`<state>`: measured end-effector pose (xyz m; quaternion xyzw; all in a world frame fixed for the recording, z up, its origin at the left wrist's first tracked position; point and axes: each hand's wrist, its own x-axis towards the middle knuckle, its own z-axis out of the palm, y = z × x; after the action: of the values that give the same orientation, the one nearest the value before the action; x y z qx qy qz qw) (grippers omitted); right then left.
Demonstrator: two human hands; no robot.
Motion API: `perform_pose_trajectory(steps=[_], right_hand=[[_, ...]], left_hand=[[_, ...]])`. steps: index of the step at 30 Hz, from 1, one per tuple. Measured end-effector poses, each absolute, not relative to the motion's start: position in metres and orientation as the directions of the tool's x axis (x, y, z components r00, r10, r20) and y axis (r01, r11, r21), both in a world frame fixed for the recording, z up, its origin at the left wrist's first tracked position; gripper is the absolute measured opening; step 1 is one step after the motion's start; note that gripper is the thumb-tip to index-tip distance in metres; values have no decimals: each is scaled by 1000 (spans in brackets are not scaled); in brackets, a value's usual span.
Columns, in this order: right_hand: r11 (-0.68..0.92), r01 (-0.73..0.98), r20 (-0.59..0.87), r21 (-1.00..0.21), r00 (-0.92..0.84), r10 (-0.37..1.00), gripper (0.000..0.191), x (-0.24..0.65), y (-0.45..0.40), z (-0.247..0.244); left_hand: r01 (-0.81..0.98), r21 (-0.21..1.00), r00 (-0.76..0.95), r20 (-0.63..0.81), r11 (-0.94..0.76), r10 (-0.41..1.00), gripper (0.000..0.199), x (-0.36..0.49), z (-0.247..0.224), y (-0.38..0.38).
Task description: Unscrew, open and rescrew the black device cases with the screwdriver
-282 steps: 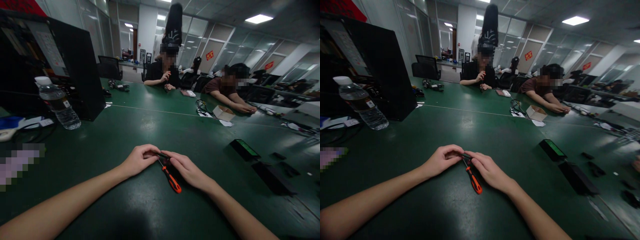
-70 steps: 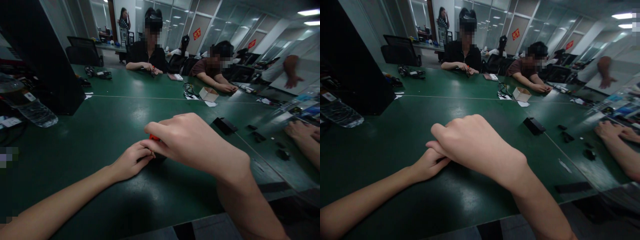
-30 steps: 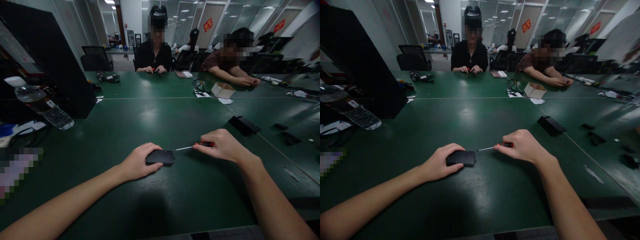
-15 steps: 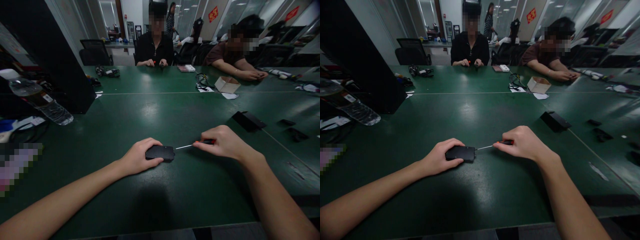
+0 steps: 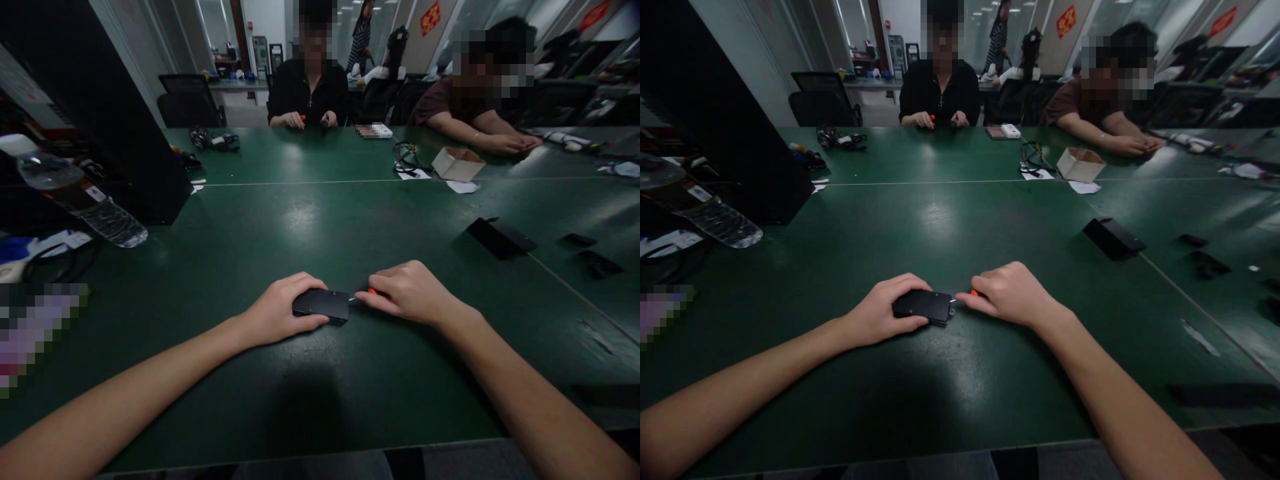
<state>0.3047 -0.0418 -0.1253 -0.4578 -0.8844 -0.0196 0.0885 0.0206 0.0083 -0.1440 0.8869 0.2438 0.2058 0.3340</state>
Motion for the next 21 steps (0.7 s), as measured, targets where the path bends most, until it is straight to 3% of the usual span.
perform_pose_trajectory(steps=[8, 12, 17, 21], right_hand=[[519, 787, 114, -332, -513, 851, 48, 310, -32, -137], [582, 698, 205, -417, -552, 809, 36, 298, -35, -138], [669, 631, 313, -393, -593, 742, 27, 298, -39, -133], [689, 682, 328, -246, -610, 721, 29, 297, -40, -134]], left_hand=[[298, 710, 783, 201, -638, 589, 38, 20, -141, 7], [283, 715, 776, 221, -639, 591, 37, 20, -142, 8], [271, 723, 774, 228, -635, 591, 36, 20, -142, 9], [246, 729, 775, 248, -639, 582, 36, 20, -141, 9]])
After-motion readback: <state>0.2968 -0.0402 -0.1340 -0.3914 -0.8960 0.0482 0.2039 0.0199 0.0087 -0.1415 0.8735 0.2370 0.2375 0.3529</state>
